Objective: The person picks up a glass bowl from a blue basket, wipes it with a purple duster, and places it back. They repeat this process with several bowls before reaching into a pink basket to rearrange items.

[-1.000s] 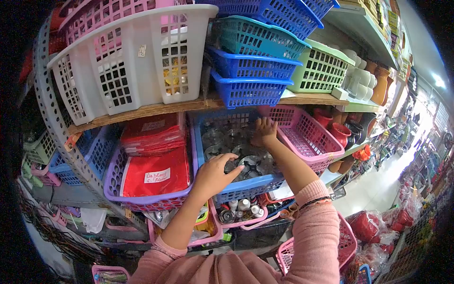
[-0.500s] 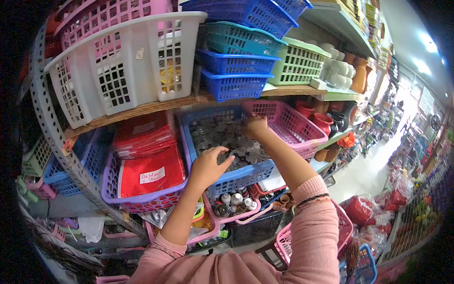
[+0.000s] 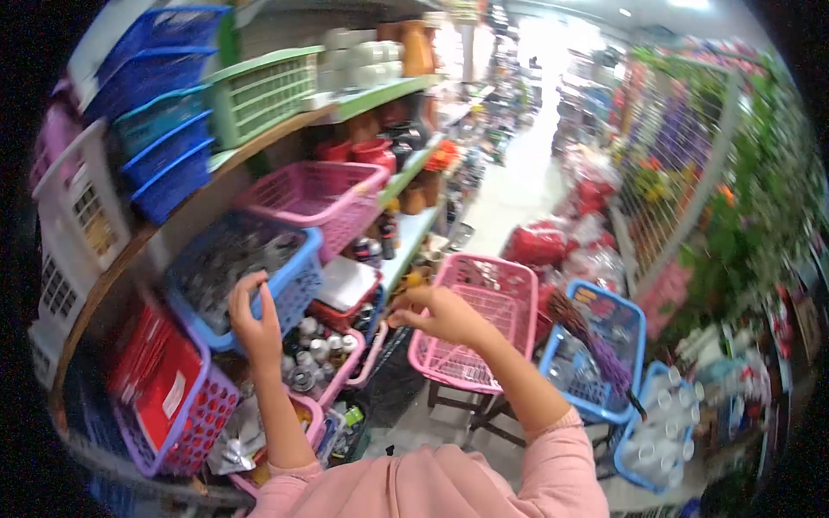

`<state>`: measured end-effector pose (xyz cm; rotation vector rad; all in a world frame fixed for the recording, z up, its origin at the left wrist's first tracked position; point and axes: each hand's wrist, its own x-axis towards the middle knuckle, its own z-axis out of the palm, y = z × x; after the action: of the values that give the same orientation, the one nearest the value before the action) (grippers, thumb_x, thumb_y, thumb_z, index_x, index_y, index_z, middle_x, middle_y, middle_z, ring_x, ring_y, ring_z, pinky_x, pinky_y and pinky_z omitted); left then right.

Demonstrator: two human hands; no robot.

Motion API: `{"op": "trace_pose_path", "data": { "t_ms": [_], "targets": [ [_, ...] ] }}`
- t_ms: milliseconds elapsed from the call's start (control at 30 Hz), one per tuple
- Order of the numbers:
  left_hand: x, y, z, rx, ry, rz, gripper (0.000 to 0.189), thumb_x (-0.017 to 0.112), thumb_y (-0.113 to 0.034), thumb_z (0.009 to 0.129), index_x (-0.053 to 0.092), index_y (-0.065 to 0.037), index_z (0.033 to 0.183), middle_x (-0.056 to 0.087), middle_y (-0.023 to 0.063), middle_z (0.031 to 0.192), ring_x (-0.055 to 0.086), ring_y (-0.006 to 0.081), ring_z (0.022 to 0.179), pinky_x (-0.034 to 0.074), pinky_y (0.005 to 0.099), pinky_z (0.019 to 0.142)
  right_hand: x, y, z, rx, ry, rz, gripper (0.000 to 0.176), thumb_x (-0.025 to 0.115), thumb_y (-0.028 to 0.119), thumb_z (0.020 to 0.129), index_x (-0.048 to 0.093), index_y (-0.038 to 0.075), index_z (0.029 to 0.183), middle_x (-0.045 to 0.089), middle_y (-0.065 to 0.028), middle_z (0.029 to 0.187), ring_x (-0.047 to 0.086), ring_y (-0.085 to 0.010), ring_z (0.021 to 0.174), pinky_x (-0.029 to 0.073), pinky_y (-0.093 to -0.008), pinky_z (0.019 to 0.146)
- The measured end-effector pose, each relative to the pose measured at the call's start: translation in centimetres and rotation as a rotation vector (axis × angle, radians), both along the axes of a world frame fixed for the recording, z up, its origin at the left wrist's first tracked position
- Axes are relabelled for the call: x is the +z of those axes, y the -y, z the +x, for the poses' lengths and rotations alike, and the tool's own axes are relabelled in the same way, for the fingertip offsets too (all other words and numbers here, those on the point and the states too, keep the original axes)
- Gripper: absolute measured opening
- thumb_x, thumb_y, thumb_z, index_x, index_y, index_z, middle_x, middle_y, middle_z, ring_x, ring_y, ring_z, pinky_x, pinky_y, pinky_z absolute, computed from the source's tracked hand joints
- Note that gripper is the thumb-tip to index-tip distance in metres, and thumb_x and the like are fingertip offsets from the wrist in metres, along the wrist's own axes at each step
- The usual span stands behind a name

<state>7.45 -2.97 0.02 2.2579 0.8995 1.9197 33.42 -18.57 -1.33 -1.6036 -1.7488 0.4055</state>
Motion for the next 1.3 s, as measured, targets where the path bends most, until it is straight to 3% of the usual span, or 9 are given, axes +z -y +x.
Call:
{"op": "trace_pose_path", "data": {
  "t_ms": [200, 467, 633, 767, 933, 1000, 1067, 1133, 1300],
  "targets": [
    [-7.7, 8.6, 13.1, -0.817, -0.183, -0.488, 0.016, 0.063, -0.008, 0.087, 0.064, -0.001, 0.101, 0.065, 0.0123, 0.1, 0.063, 0.0228, 0.094, 0.047, 0.0324, 0.085, -6.8, 16.8, 3.2, -0.52, -0.351, -0.117, 0.024, 0.063, 0.02, 0.09, 0.067, 0.001, 0.103, 0.069, -0.013, 0.091, 0.065, -0.019, 0.079, 0.051, -0.0323, 0.07],
    [-17.1, 22.7, 26.2, -1.315, -0.417, -0.805, 0.019, 0.062, -0.013, 0.089, 0.066, -0.001, 0.104, 0.068, 0.011, 0.101, 0.064, 0.0204, 0.098, 0.047, 0.0315, 0.087, -16.1, 35.4, 11.5, -1.199, -0.035, 0.044, 0.021, 0.065, 0.02, 0.084, 0.068, 0.003, 0.096, 0.067, -0.0121, 0.096, 0.063, -0.0291, 0.091, 0.049, -0.0401, 0.08],
    [-21.4, 30.3, 31.6, -1.25, -0.572, -0.724, 0.022, 0.063, -0.016, 0.087, 0.066, -0.003, 0.104, 0.065, 0.0144, 0.104, 0.062, 0.0255, 0.101, 0.047, 0.0351, 0.087, -21.0, 41.2, 16.6, -1.418, 0.382, -0.295, 0.043, 0.073, 0.021, 0.073, 0.059, 0.009, 0.112, 0.056, -0.0107, 0.108, 0.051, -0.0309, 0.105, 0.044, -0.0488, 0.082],
    [-24.5, 33.5, 35.1, -1.176, -0.624, -0.554, 0.023, 0.065, -0.018, 0.083, 0.066, -0.004, 0.101, 0.063, 0.0156, 0.106, 0.059, 0.0319, 0.104, 0.045, 0.0391, 0.091, -22.3, 42.4, 18.4, -1.336, 0.412, -0.368, 0.033, 0.076, 0.021, 0.069, 0.065, 0.008, 0.097, 0.052, -0.0108, 0.104, 0.049, -0.0312, 0.103, 0.044, -0.046, 0.079],
    [-27.7, 35.8, 39.2, -1.044, -0.693, -0.409, 0.027, 0.068, -0.019, 0.077, 0.065, -0.005, 0.099, 0.063, 0.0174, 0.102, 0.057, 0.0368, 0.102, 0.044, 0.0451, 0.092, -22.5, 44.9, 19.5, -1.241, 0.326, -0.063, 0.024, 0.073, 0.015, 0.07, 0.065, 0.004, 0.09, 0.054, -0.0121, 0.094, 0.053, -0.0321, 0.096, 0.045, -0.0428, 0.078],
    [-29.1, 36.2, 41.1, -1.034, -0.774, -0.449, 0.037, 0.07, -0.021, 0.073, 0.063, -0.005, 0.106, 0.062, 0.0179, 0.107, 0.056, 0.0371, 0.105, 0.043, 0.0448, 0.094, -21.6, 46.6, 19.0, -1.26, 0.039, 0.129, 0.022, 0.07, 0.011, 0.071, 0.064, 0.003, 0.091, 0.053, -0.0147, 0.096, 0.053, -0.033, 0.097, 0.044, -0.0435, 0.081],
    [-30.5, 36.9, 43.0, -0.948, -0.812, -0.337, 0.05, 0.073, -0.023, 0.072, 0.057, -0.003, 0.115, 0.059, 0.0177, 0.114, 0.054, 0.0378, 0.109, 0.042, 0.0444, 0.096, -20.2, 49.2, 17.8, -1.268, 0.107, 0.218, 0.024, 0.067, 0.009, 0.074, 0.063, 0.0, 0.096, 0.057, -0.0178, 0.093, 0.057, -0.0357, 0.091, 0.046, -0.0422, 0.078],
    [-32.7, 37.0, 45.7, -0.887, -0.947, -0.294, 0.075, 0.081, -0.032, 0.064, 0.05, 0.0, 0.124, 0.056, 0.0215, 0.12, 0.052, 0.0389, 0.112, 0.042, 0.0458, 0.097, -19.2, 51.9, 16.4, -1.328, -0.303, 0.203, 0.025, 0.066, 0.013, 0.077, 0.062, -0.002, 0.097, 0.063, -0.0204, 0.085, 0.061, -0.0373, 0.079, 0.048, -0.0411, 0.069],
    [-33.3, 39.3, 49.5, -0.636, -1.305, -0.457, 0.116, 0.086, -0.053, 0.053, 0.03, -0.002, 0.142, 0.049, 0.0198, 0.131, 0.048, 0.0373, 0.122, 0.043, 0.0521, 0.097, -21.3, 58.4, 12.6, -1.47, -0.307, 0.188, 0.026, 0.063, 0.017, 0.08, 0.062, -0.003, 0.096, 0.065, -0.0232, 0.076, 0.063, -0.0369, 0.067, 0.047, -0.0406, 0.062]
  ]
}}
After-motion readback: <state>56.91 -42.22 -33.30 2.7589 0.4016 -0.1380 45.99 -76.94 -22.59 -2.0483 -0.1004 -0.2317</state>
